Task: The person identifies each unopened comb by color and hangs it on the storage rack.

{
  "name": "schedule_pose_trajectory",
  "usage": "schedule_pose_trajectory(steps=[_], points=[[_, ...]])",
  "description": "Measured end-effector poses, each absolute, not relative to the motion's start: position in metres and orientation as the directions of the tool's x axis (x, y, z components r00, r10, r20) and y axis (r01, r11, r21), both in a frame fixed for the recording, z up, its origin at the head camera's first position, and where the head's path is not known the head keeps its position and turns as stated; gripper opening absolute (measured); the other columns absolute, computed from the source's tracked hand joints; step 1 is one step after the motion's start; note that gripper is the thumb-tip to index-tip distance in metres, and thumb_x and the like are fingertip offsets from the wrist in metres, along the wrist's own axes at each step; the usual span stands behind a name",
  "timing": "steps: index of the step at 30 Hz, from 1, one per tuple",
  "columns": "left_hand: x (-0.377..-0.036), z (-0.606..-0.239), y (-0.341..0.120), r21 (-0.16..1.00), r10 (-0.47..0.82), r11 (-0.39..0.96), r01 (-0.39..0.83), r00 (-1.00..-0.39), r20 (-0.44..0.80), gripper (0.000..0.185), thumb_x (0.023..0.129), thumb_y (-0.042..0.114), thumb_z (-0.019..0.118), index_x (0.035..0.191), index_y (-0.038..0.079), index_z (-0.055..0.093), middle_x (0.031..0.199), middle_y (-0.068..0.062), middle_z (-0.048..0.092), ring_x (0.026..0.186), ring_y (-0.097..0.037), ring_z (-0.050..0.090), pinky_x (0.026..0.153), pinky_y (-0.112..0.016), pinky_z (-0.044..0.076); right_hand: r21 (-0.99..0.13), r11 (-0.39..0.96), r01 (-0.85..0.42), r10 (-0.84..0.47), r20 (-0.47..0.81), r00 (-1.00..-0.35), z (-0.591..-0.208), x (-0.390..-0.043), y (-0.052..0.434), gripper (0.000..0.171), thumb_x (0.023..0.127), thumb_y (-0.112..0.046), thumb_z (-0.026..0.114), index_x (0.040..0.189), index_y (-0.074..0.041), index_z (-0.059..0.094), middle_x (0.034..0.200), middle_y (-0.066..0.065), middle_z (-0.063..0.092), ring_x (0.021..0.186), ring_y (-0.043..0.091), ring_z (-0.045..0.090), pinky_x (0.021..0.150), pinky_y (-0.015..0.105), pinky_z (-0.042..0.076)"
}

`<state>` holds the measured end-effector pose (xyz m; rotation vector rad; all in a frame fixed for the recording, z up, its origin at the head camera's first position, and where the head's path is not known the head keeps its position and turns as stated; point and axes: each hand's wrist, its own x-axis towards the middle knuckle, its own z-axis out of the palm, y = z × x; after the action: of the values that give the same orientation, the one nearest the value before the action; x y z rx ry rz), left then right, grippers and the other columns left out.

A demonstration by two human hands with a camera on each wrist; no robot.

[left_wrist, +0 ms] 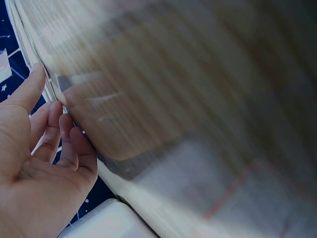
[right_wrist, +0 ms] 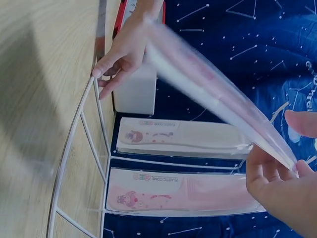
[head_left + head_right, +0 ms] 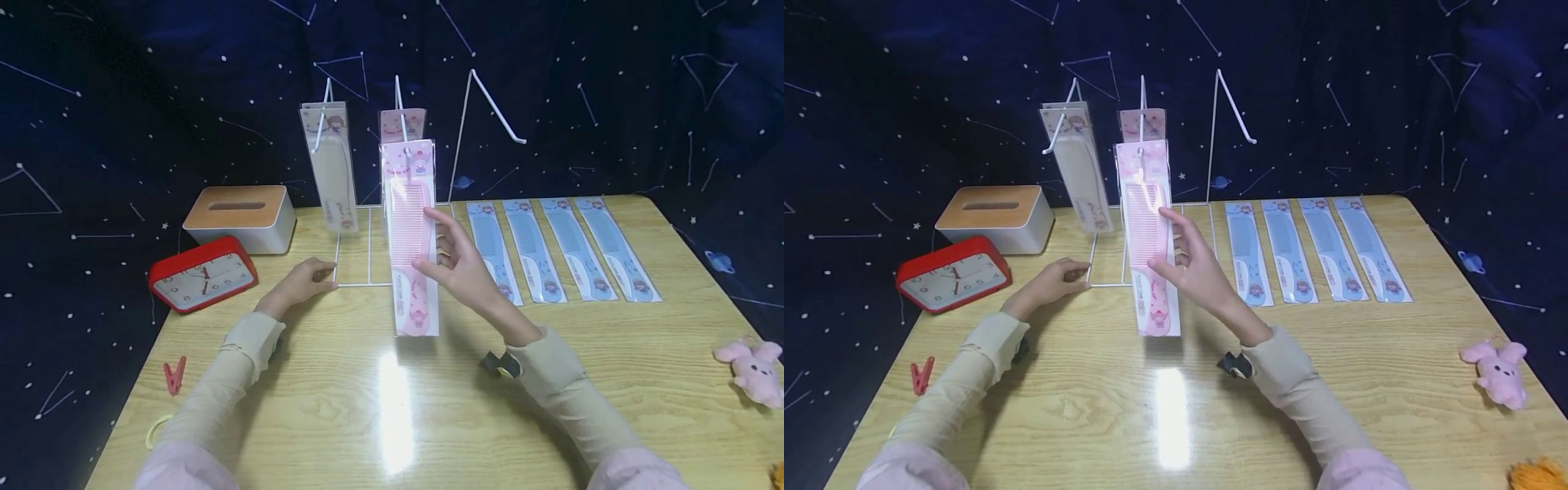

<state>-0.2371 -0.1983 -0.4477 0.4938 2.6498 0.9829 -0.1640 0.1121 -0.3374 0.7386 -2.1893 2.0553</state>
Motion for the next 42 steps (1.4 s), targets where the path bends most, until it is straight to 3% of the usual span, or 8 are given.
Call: schedule_pose_trajectory(steps=[5, 14, 21, 26, 33, 42], points=[[-0.236, -0.446, -0.198, 0.677, 0.409, 0.703, 0.220, -0.903, -0.132, 0.055, 0.091, 0.019, 0.065, 0.136, -0.004, 0.046, 0.121, -0.022, 0.054, 0.109, -0.034, 0.050, 0.098, -0.048, 0.042, -0.922, 0.034, -0.385, -0.322, 0.354, -0.878, -0.338, -0.184, 0.110, 0.070, 0.085, 0.010, 0.061, 0.145, -0.001, 0.028, 0.129, 0.023, 0.050, 0.102, 0.015, 0.055, 0.077, 0.021, 0.049], [-0.237, -0.450, -0.198, 0.666, 0.413, 0.707, 0.238, -0.903, -0.115, 0.054, 0.090, 0.019, 0.066, 0.135, -0.004, 0.048, 0.116, -0.020, 0.056, 0.100, -0.029, 0.050, 0.093, -0.045, 0.044, -0.920, 0.110, -0.376, -0.325, 0.324, -0.889, -0.340, -0.223, 0.103, 0.066, 0.088, 0.003, 0.061, 0.144, -0.006, 0.029, 0.129, 0.021, 0.052, 0.107, 0.033, 0.052, 0.078, 0.025, 0.048], [-0.238, -0.450, -0.197, 0.659, 0.403, 0.720, 0.217, -0.904, -0.143, 0.055, 0.091, 0.022, 0.065, 0.136, -0.002, 0.047, 0.121, -0.020, 0.055, 0.106, -0.032, 0.051, 0.096, -0.047, 0.043, -0.933, 0.125, -0.336, -0.314, 0.284, -0.906, -0.348, -0.242, 0.103, 0.067, 0.088, 0.001, 0.063, 0.145, -0.011, 0.030, 0.127, 0.022, 0.044, 0.113, 0.034, 0.050, 0.094, 0.039, 0.048], [-0.238, -0.449, -0.198, 0.655, 0.404, 0.723, 0.219, -0.903, -0.144, 0.055, 0.091, 0.022, 0.065, 0.137, -0.003, 0.046, 0.121, -0.020, 0.055, 0.107, -0.032, 0.051, 0.097, -0.047, 0.043, -0.939, 0.170, -0.298, -0.300, 0.239, -0.923, -0.352, -0.244, 0.107, 0.067, 0.088, -0.004, 0.065, 0.145, -0.014, 0.032, 0.126, 0.022, 0.044, 0.118, 0.034, 0.048, 0.101, 0.043, 0.044], [-0.237, -0.450, -0.198, 0.653, 0.398, 0.725, 0.218, -0.907, -0.140, 0.055, 0.091, 0.021, 0.065, 0.136, -0.003, 0.047, 0.120, -0.019, 0.055, 0.104, -0.030, 0.051, 0.095, -0.046, 0.044, -0.933, 0.231, -0.275, -0.292, 0.203, -0.935, -0.339, -0.226, 0.112, 0.063, 0.090, -0.001, 0.061, 0.144, -0.004, 0.030, 0.129, 0.030, 0.041, 0.121, 0.043, 0.043, 0.100, 0.051, 0.041], [-0.241, -0.453, -0.199, 0.646, 0.403, 0.724, 0.239, -0.908, -0.115, 0.053, 0.090, 0.021, 0.066, 0.135, -0.002, 0.049, 0.115, -0.018, 0.056, 0.102, -0.030, 0.052, 0.094, -0.045, 0.044, -0.892, 0.348, -0.290, -0.212, 0.226, -0.951, -0.368, -0.221, 0.147, 0.057, 0.091, -0.014, 0.064, 0.142, -0.010, 0.040, 0.126, 0.019, 0.049, 0.116, 0.030, 0.047, 0.096, 0.043, 0.042]])
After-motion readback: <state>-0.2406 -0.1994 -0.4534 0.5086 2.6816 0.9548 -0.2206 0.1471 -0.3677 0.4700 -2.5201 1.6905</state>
